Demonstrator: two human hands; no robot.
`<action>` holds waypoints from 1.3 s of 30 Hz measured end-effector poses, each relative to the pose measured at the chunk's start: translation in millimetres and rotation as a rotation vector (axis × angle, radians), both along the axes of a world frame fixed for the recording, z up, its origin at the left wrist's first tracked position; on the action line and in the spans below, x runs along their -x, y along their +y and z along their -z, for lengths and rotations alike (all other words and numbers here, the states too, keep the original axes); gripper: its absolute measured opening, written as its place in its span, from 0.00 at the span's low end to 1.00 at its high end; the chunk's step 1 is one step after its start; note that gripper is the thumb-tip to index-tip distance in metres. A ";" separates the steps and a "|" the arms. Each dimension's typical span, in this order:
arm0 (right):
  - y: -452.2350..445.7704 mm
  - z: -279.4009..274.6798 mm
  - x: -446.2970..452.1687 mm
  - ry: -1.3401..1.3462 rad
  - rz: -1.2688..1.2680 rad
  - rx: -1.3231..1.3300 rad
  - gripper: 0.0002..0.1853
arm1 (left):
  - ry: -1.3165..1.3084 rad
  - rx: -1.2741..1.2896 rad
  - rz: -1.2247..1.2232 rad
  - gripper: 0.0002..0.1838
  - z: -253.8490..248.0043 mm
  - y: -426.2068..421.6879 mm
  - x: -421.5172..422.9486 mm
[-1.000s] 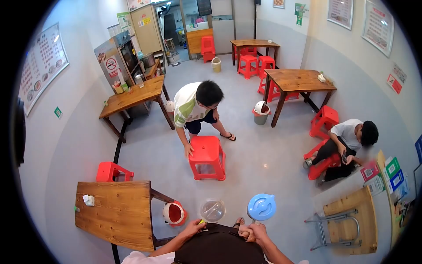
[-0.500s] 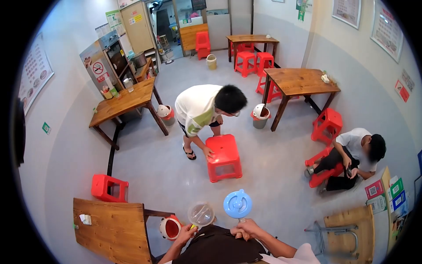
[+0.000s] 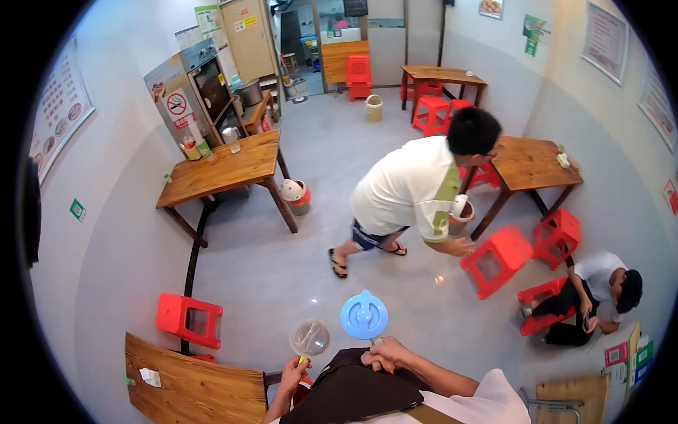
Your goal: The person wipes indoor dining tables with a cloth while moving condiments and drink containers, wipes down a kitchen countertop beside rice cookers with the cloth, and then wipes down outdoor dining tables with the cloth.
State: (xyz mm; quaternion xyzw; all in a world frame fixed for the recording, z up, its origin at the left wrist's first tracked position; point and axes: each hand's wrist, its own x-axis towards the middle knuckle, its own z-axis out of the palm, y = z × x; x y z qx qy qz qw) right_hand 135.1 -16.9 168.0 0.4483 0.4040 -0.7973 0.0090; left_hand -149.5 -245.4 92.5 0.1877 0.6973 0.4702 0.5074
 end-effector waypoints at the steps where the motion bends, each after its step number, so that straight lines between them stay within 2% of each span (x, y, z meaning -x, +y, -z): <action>1: 12.0 -3.2 18.7 0.002 -0.004 0.001 0.12 | 0.020 0.000 -0.020 0.13 -2.3 10.3 16.3; 6: 88.8 -3.7 113.4 -0.050 -0.042 -0.047 0.11 | 0.008 0.003 -0.140 0.11 -8.8 74.2 81.6; 9: 146.5 17.8 165.6 -0.010 -0.055 -0.079 0.10 | 0.008 0.000 -0.179 0.12 -1.1 126.5 122.8; 10: 169.1 78.6 184.4 0.030 -0.091 -0.284 0.11 | 0.022 0.022 -0.181 0.12 -2.8 148.1 136.4; 12: 211.7 97.0 219.8 -0.017 -0.123 -0.413 0.11 | 0.022 0.024 -0.185 0.13 -3.2 190.3 164.3; 13: 232.0 94.0 234.6 -0.045 -0.141 -0.470 0.11 | 0.007 0.025 -0.187 0.13 -9.5 209.4 175.5; 15: 273.4 91.0 260.4 0.002 -0.120 -0.319 0.10 | -0.004 0.070 -0.195 0.13 -20.9 251.2 200.8; 17: 314.1 73.0 279.7 -0.026 0.005 -0.232 0.09 | -0.025 0.106 -0.151 0.13 -27.0 294.6 231.9; 18: 335.9 48.9 285.6 -0.103 -0.042 -0.231 0.13 | -0.003 0.099 -0.133 0.13 -29.7 319.6 246.5; 21: 388.9 93.4 311.5 -0.017 0.049 -0.215 0.12 | 0.038 0.094 -0.091 0.13 -24.7 374.4 281.9; 22: 407.2 -3.5 314.9 -0.012 0.182 -0.210 0.10 | 0.043 0.114 -0.075 0.12 -34.5 398.8 289.2; 25: 469.9 16.4 339.3 -0.012 0.293 -0.265 0.07 | 0.037 0.089 -0.051 0.12 -28.9 469.6 324.1; 29: 560.0 29.5 364.7 -0.047 0.360 -0.029 0.09 | -0.019 0.049 -0.029 0.12 -12.5 575.9 375.2; 31: 609.1 42.4 383.8 -0.093 0.364 -0.155 0.10 | -0.042 0.027 -0.016 0.12 -1.9 636.0 401.5; 32: 633.2 44.1 393.1 -0.091 0.388 -0.127 0.10 | -0.052 0.018 -0.009 0.12 0.8 665.1 416.8; 35: 706.7 21.2 426.1 -0.209 0.343 -0.158 0.11 | -0.090 -0.011 -0.006 0.11 -4.1 755.6 457.0; 37: 755.2 41.2 446.7 -0.152 0.361 -0.177 0.11 | -0.065 -0.033 0.040 0.12 -3.5 820.9 490.9; 39: 801.2 1.7 482.2 -0.224 0.409 -0.243 0.12 | -0.035 -0.039 0.086 0.13 3.8 878.1 522.4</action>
